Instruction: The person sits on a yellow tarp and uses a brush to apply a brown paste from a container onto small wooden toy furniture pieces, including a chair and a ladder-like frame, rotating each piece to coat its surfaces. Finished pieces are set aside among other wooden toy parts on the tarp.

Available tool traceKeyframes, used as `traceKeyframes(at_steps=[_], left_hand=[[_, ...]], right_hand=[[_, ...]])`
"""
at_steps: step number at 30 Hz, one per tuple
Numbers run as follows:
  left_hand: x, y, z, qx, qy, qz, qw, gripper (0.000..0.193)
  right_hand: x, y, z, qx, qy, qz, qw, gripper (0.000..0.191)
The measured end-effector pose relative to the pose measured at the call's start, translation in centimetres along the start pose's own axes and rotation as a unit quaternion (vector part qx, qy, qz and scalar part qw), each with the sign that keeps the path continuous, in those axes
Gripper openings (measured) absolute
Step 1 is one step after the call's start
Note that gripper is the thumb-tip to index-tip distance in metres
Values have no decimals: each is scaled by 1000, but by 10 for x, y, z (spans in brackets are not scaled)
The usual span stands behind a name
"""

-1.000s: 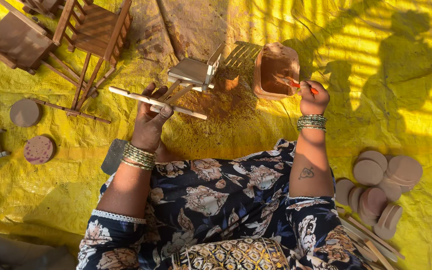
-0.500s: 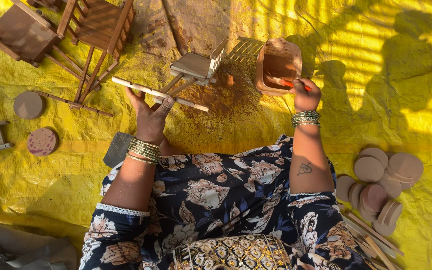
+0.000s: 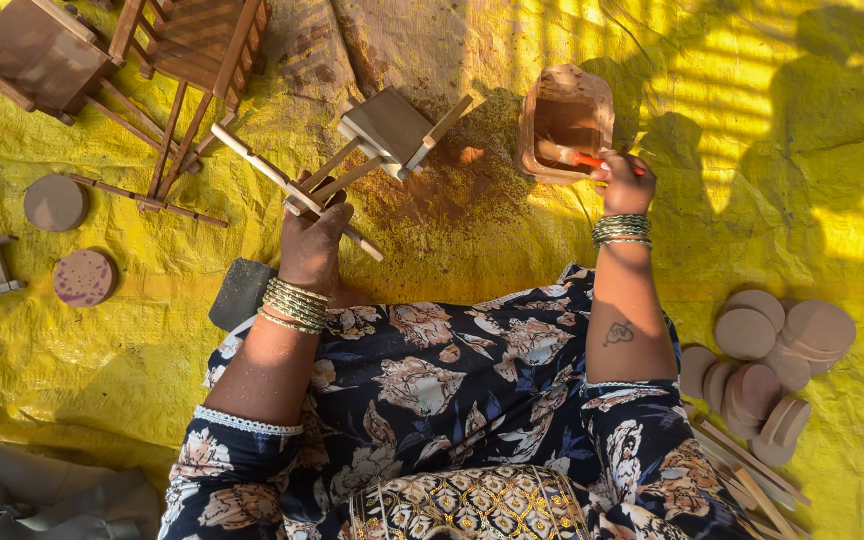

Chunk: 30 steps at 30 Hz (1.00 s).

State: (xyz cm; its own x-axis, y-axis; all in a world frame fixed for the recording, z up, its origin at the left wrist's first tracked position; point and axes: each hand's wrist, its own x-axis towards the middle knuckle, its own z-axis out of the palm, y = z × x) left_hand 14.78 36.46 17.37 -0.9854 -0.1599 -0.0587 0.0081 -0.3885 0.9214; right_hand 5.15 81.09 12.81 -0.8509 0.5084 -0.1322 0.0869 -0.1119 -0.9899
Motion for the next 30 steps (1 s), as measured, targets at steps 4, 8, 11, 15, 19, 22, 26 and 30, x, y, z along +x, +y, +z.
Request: traceKeyframes(at_steps=[4,8,11,15,19,22,26,30], left_hand=[[1,22,2,-74,40,-72,994,77],[9,45,0,-122,90,-167,974,76],[10,51,0,-57,48,-148,986,76],[9,47,-1,45,67,-90,993,52],[14,46,-5,54,96,-52,993,25],[16,49,-6,72,97,-33,992,24],[22,57,-10,96,95,-15,991,20],[22,57,-20,121,115,-33,985,17]], right_hand=[[1,-11,-11,4,35,18,999,22],[9,-7,-17,-22,29,23,999,23],[18,3,-15,-10,10,-11,1000,24],[23,7,-12,-4,5,-58,998,23],[22,5,-15,-24,23,-26,999,24],[17,1,-18,-63,27,-26,997,26],[16,0,-23,-61,20,-24,998,26],[19,3,-28,-53,7,-29,998,26]])
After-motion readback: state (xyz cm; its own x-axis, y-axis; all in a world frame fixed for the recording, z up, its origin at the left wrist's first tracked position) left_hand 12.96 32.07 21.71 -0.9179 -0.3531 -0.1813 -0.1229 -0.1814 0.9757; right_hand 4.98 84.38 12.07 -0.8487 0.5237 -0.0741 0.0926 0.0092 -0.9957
